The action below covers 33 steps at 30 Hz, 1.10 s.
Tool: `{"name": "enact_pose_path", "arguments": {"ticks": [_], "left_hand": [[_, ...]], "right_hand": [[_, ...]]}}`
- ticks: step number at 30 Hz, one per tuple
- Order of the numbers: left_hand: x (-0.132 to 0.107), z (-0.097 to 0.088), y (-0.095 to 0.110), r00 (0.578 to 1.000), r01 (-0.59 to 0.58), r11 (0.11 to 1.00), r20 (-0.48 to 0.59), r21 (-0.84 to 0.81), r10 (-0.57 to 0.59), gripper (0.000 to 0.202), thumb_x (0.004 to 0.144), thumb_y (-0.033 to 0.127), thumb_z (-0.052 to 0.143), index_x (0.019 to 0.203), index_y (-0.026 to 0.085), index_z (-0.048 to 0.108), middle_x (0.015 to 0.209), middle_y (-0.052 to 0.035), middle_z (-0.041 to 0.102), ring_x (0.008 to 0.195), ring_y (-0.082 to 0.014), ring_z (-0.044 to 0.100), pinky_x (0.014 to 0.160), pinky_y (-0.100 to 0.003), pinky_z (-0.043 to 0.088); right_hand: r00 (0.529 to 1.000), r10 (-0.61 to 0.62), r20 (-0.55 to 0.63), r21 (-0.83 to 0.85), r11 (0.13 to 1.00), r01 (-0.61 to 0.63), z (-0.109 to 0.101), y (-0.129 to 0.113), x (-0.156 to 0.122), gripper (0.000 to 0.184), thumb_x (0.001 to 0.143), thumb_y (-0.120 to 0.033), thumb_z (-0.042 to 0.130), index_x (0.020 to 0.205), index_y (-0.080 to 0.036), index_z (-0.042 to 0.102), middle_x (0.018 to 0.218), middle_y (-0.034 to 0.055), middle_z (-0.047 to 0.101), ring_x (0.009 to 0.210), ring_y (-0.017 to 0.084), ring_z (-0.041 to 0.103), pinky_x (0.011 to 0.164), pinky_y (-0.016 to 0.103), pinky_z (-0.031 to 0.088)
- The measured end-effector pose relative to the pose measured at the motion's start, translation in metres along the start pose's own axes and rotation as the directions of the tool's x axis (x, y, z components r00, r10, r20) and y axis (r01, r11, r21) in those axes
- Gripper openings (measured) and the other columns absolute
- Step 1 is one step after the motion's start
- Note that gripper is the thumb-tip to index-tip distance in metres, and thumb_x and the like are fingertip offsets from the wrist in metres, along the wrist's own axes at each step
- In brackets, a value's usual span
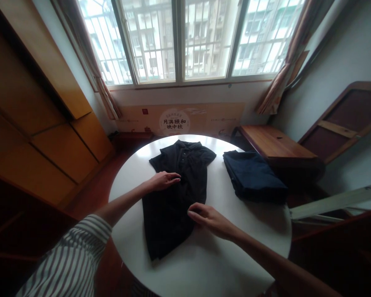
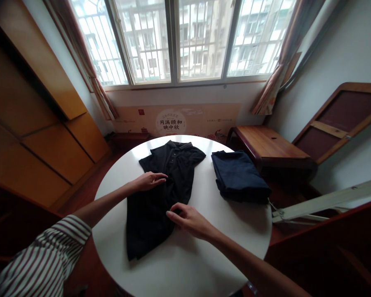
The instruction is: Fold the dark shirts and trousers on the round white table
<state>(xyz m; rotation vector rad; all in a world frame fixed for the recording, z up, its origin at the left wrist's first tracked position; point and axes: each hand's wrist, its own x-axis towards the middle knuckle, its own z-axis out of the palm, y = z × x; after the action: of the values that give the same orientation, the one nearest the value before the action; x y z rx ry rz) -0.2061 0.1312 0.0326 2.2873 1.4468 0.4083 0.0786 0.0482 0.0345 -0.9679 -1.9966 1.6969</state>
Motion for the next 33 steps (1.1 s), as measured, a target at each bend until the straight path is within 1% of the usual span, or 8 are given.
{"name": "enact_pose_path", "arguments": {"ticks": [4, 7, 11, 14, 18, 23, 29, 33], "left_hand": [[0.004, 0.001, 0.001, 0.985, 0.065, 0.997, -0.159, -0.028, -0.069, 0.05, 0.094, 0.06, 0.047, 0.079, 0.017, 0.068, 0.06, -0.0001, 0.058, 0.055, -0.0132, 0.051, 0.054, -0.025, 0.035], [0.004, -0.014, -0.016, 0.943, 0.157, 0.982, -0.278, -0.104, -0.18, 0.039, 0.088, 0.053, 0.06, 0.076, 0.016, 0.064, 0.063, -0.0002, 0.059, 0.055, -0.0129, 0.051, 0.054, -0.025, 0.038], [-0.008, -0.039, -0.041, 0.873, 0.301, 0.951, -0.379, -0.075, -0.307, 0.026, 0.083, 0.039, 0.069, 0.098, 0.018, 0.064, 0.079, -0.0022, 0.065, 0.066, -0.0153, 0.06, 0.065, -0.026, 0.047], [-0.027, -0.038, -0.044, 0.803, 0.422, 0.906, -0.451, -0.032, -0.39, 0.032, 0.087, 0.044, 0.064, 0.106, 0.018, 0.061, 0.088, -0.0063, 0.067, 0.074, -0.0196, 0.064, 0.072, -0.03, 0.048], [-0.056, -0.007, -0.019, 0.787, 0.533, 0.815, -0.221, -0.225, -0.576, 0.065, 0.077, 0.067, 0.065, 0.117, 0.016, 0.057, 0.071, -0.004, 0.065, 0.066, -0.0245, 0.066, 0.063, -0.031, 0.048], [-0.078, 0.027, 0.018, 0.91, 0.245, 0.813, -0.164, -0.528, -0.38, 0.081, 0.076, 0.052, 0.073, 0.142, 0.022, 0.037, 0.081, -0.0004, 0.064, 0.064, -0.0173, 0.063, 0.061, -0.028, 0.05], [-0.128, -0.013, -0.003, 0.875, 0.331, 0.525, 0.046, -0.784, -0.483, 0.062, 0.076, 0.052, 0.074, 0.124, 0.023, 0.046, 0.074, 0.0036, 0.059, 0.059, -0.0113, 0.056, 0.052, -0.019, 0.039], [-0.161, -0.047, -0.037, 0.853, 0.522, 0.69, 0.286, -0.502, -0.437, 0.056, 0.071, 0.053, 0.078, 0.114, 0.02, 0.061, 0.065, 0.0052, 0.054, 0.054, -0.0104, 0.05, 0.051, -0.02, 0.036]], "right_hand": [[0.991, 0.041, -0.13, 0.109, 0.994, -0.027, 0.01, 0.002, 0.004, 0.049, 0.075, -0.063, 0.071, 0.079, -0.014, 0.069, 0.066, 0.0024, 0.064, 0.061, 0.017, 0.065, 0.058, 0.028, 0.051], [0.976, 0.122, -0.181, 0.235, 0.969, -0.078, -0.011, 0.0, -0.003, 0.046, 0.067, -0.057, 0.08, 0.074, -0.013, 0.068, 0.057, 0.0007, 0.061, 0.051, 0.015, 0.061, 0.05, 0.026, 0.047], [0.946, 0.109, -0.307, 0.308, 0.951, -0.01, -0.053, 0.001, -0.017, 0.053, 0.065, -0.048, 0.085, 0.102, -0.015, 0.067, 0.053, -0.0063, 0.054, 0.041, 0.007, 0.046, 0.041, 0.019, 0.034], [0.864, 0.123, -0.489, 0.324, 0.945, 0.049, -0.069, 0.009, -0.022, 0.077, 0.067, -0.051, 0.082, 0.13, -0.019, 0.052, 0.061, -0.0056, 0.059, 0.051, 0.011, 0.055, 0.044, 0.02, 0.041], [0.899, 0.096, -0.427, 0.248, 0.969, 0.015, -0.056, 0.02, -0.024, 0.11, 0.064, -0.042, 0.085, 0.152, -0.028, 0.021, 0.1, 0.0031, 0.071, 0.086, 0.023, 0.07, 0.073, 0.034, 0.059], [0.931, 0.045, -0.363, 0.259, 0.964, 0.054, -0.04, 0.007, -0.029, 0.093, 0.074, -0.035, 0.072, 0.151, -0.03, 0.021, 0.095, 0.0007, 0.067, 0.07, 0.017, 0.066, 0.058, 0.027, 0.055], [0.911, 0.204, -0.357, 0.225, 0.966, -0.128, -0.081, 0.0, -0.067, 0.058, 0.069, -0.026, 0.054, 0.127, -0.024, 0.05, 0.072, -0.0033, 0.06, 0.051, 0.012, 0.054, 0.045, 0.021, 0.039], [0.914, 0.129, -0.386, -0.296, 0.921, -0.255, -0.104, 0.014, -0.088, 0.05, 0.074, -0.029, 0.053, 0.123, -0.023, 0.06, 0.062, -0.0022, 0.059, 0.05, 0.016, 0.056, 0.046, 0.025, 0.04]]}}
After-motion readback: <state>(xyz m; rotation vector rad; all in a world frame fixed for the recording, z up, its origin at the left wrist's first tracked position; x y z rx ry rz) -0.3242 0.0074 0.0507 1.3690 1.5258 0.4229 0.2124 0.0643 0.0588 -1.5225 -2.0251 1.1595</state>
